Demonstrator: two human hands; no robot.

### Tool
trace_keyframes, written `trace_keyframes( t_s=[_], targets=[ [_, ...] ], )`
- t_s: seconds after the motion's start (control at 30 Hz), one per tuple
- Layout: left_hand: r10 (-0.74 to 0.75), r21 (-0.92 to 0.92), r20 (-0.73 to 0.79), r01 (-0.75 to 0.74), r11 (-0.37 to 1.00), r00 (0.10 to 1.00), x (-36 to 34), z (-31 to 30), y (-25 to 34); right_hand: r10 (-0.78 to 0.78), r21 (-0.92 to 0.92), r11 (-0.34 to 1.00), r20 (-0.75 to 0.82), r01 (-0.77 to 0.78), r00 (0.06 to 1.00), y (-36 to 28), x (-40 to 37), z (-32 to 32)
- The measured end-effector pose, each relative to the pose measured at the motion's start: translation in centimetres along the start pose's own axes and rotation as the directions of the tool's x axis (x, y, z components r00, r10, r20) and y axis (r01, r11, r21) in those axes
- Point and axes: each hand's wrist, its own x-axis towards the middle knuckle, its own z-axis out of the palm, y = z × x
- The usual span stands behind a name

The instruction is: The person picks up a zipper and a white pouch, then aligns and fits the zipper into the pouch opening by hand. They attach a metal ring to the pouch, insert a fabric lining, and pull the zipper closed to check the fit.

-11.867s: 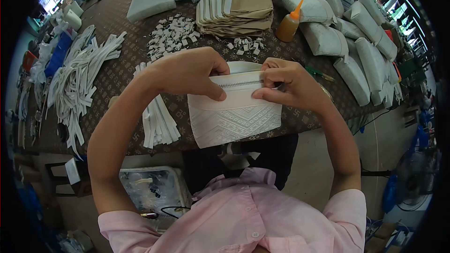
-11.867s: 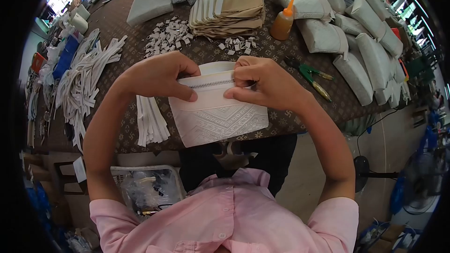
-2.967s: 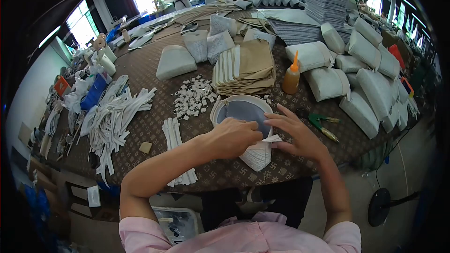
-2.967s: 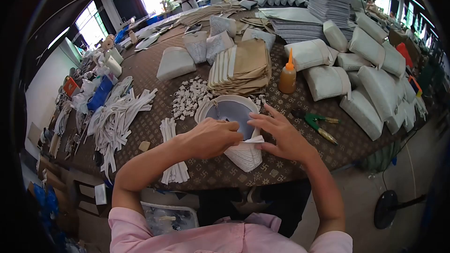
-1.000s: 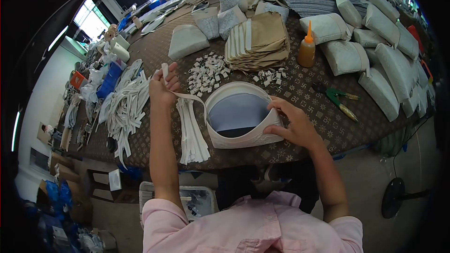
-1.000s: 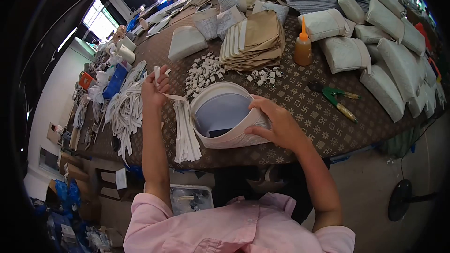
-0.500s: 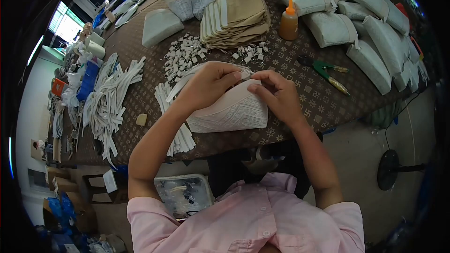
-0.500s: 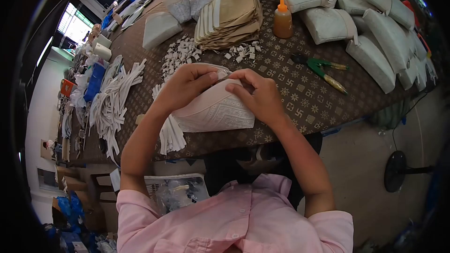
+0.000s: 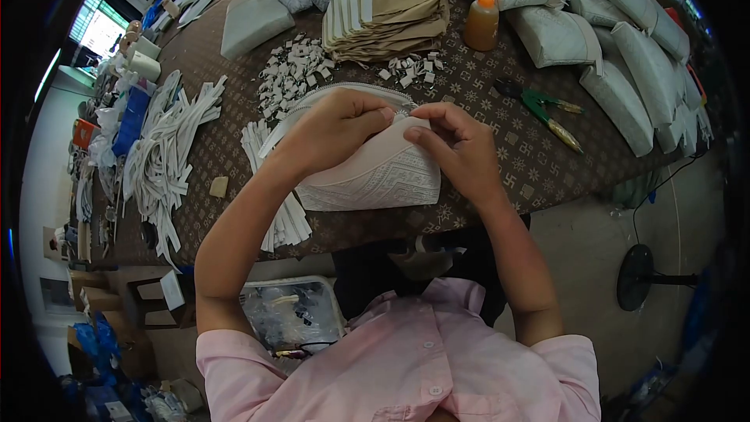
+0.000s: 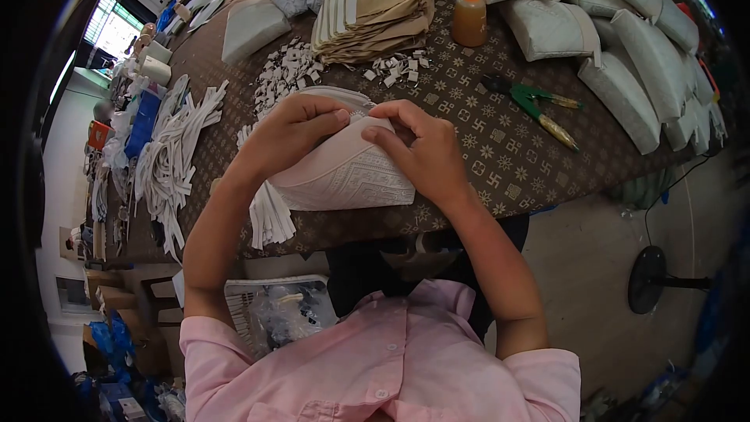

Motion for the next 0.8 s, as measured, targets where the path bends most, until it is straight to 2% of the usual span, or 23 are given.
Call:
trace_keyframes(
  t_s=[0.13, 0.2, 0.63, 0.8],
  targets=[
    [0.005, -0.003, -0.033, -0.005, 1.000, 0.999, 0.02, 0.08, -0.09, -0.015, -0.020, 1.000, -0.012, 0.015, 1.000, -0.19, 0.01, 0.05],
    [-0.005, -0.008, 0.014, 0.005, 1.000, 1.000, 0.11, -0.07, -0.30, -0.030, -0.010, 0.999, -0.009, 0.030, 0.999, -0.14, 0.01, 0.05],
    [0.017, -0.061, 0.044, -0.014, 0.998, 0.999, -0.22, 0.04, 0.10, -0.016, -0.043, 0.999, -0.012, 0.015, 1.000, -0.39, -0.06, -0.05],
    [-0.003, -0.134, 0.066, 0.012, 0.991, 0.998, -0.26, 0.06, 0.12, -0.122, -0.024, 0.992, -0.048, 0.121, 0.991, 0.34, 0.01, 0.14]
  ],
)
